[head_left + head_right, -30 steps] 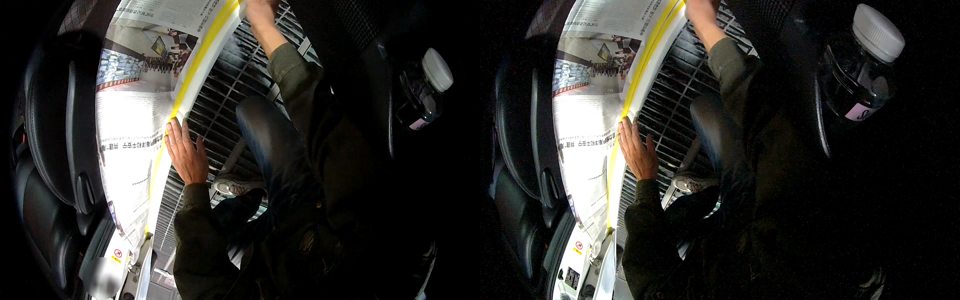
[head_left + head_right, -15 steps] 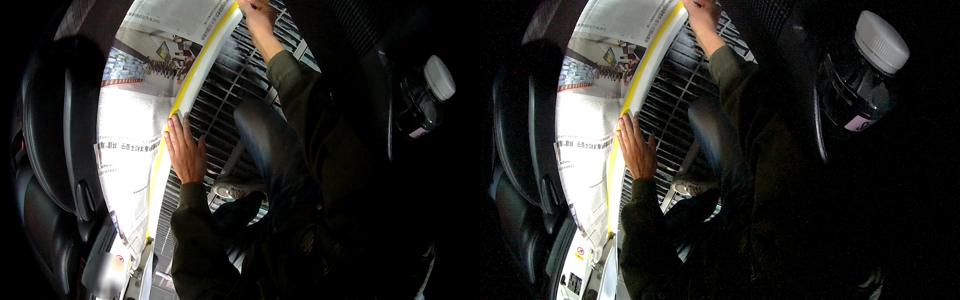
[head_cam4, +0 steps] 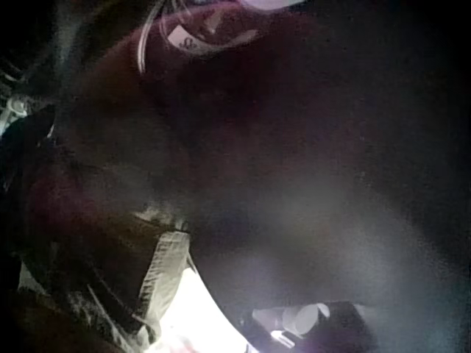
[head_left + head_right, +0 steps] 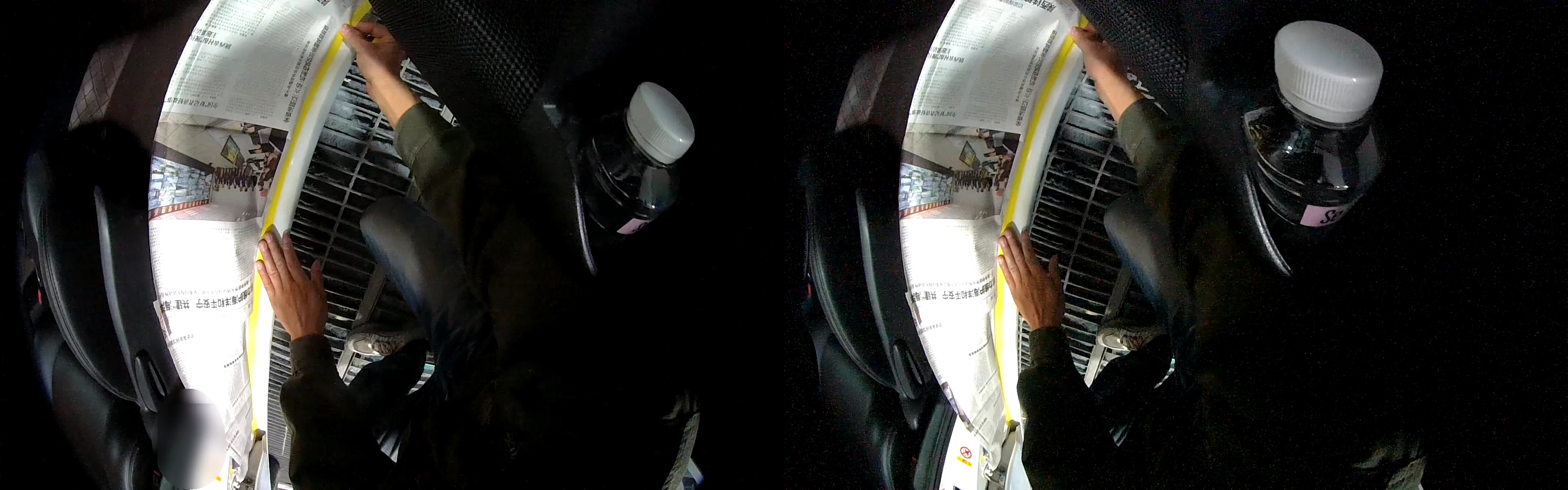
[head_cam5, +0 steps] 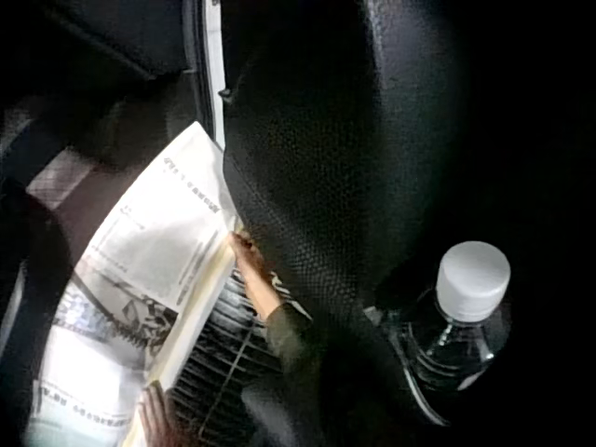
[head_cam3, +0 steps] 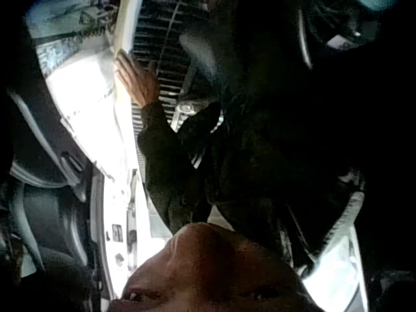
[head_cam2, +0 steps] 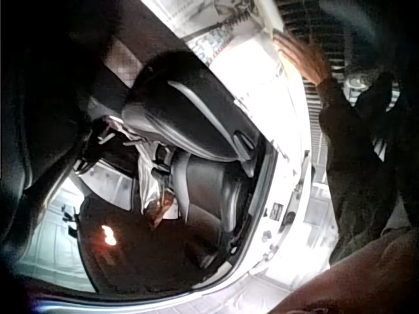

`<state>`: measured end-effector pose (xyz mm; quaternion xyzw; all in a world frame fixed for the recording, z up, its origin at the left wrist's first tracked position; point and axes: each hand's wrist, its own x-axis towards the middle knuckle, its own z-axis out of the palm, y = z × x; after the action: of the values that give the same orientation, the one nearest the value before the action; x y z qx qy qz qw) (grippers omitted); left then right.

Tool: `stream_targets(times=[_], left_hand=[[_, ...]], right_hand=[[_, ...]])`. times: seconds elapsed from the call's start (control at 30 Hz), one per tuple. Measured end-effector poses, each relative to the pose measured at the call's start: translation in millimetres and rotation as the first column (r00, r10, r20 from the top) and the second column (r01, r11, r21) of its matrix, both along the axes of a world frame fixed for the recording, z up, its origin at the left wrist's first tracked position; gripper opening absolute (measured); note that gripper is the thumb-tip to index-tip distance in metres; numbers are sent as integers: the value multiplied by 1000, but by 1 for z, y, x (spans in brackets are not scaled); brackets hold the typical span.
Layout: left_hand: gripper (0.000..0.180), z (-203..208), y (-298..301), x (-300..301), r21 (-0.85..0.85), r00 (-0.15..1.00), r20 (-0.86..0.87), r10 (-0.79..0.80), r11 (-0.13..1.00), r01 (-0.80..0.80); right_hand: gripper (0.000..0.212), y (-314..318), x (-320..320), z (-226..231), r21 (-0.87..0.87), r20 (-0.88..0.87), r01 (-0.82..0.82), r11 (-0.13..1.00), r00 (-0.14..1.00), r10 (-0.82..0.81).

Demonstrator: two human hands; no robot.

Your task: The person applies yellow masking tape along the edges of a white car door and then covers the door with newspaper sheets secured by tape. They work around the door frame and interior sill, smoothing the paper and tape to protect the surface.

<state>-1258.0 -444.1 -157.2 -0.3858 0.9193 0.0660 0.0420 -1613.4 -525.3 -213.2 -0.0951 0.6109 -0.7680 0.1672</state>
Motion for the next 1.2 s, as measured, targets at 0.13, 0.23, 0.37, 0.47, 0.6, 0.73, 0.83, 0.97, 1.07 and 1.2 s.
stream_targets(times=[0.13, 0.23, 0.37, 0.47, 0.6, 0.73, 0.83, 0.97, 1.07, 1.2], left_hand=[[73, -2, 0, -2, -6, 999, -34, -18, 1000, 17], [73, 0, 0, 0, -11, 1000, -20, 1, 1000, -2], [73, -1, -2, 1, -1, 1000, -21, 12, 1000, -12], [73, -1, -4, -1, 26, 999, -42, 6, 1000, -4], [73, -5, -5, 1, 25, 1000, -22, 2, 1000, -2], [73, -7, -4, 7, 5, 1000, -26, -1, 1000, 1], [72, -6, -2, -1, 3, 1000, -21, -13, 1000, 13], [72, -8, -3, 3, 1, 1000, -24, -7, 1000, 7], [72, -7, -3, 6, -2, 1000, -23, -6, 1000, 6], [72, -6, -3, 4, -7, 1000, -18, -11, 1000, 11]], right_hand=[[27, 0, -5, -3, 216, -10, 106, 971, 994, -106], [23, -7, 4, -1, 155, -64, 93, 984, 994, -84], [22, -9, 6, -4, 159, -89, 99, 982, 992, -86], [22, -7, 0, -11, 185, -96, 102, 977, 992, -85], [21, -8, 6, -12, 92, -105, 136, 986, 986, -127], [18, -15, 10, -7, 141, -172, 166, 976, 975, -141], [17, -13, -2, -14, 110, -196, 222, 969, 960, -198], [16, -10, 3, -15, 54, -183, 199, 978, 965, -186], [17, -11, 7, -12, 31, -140, 166, 986, 977, -160], [16, -13, 5, -13, 3, -135, 174, 985, 976, -172]])
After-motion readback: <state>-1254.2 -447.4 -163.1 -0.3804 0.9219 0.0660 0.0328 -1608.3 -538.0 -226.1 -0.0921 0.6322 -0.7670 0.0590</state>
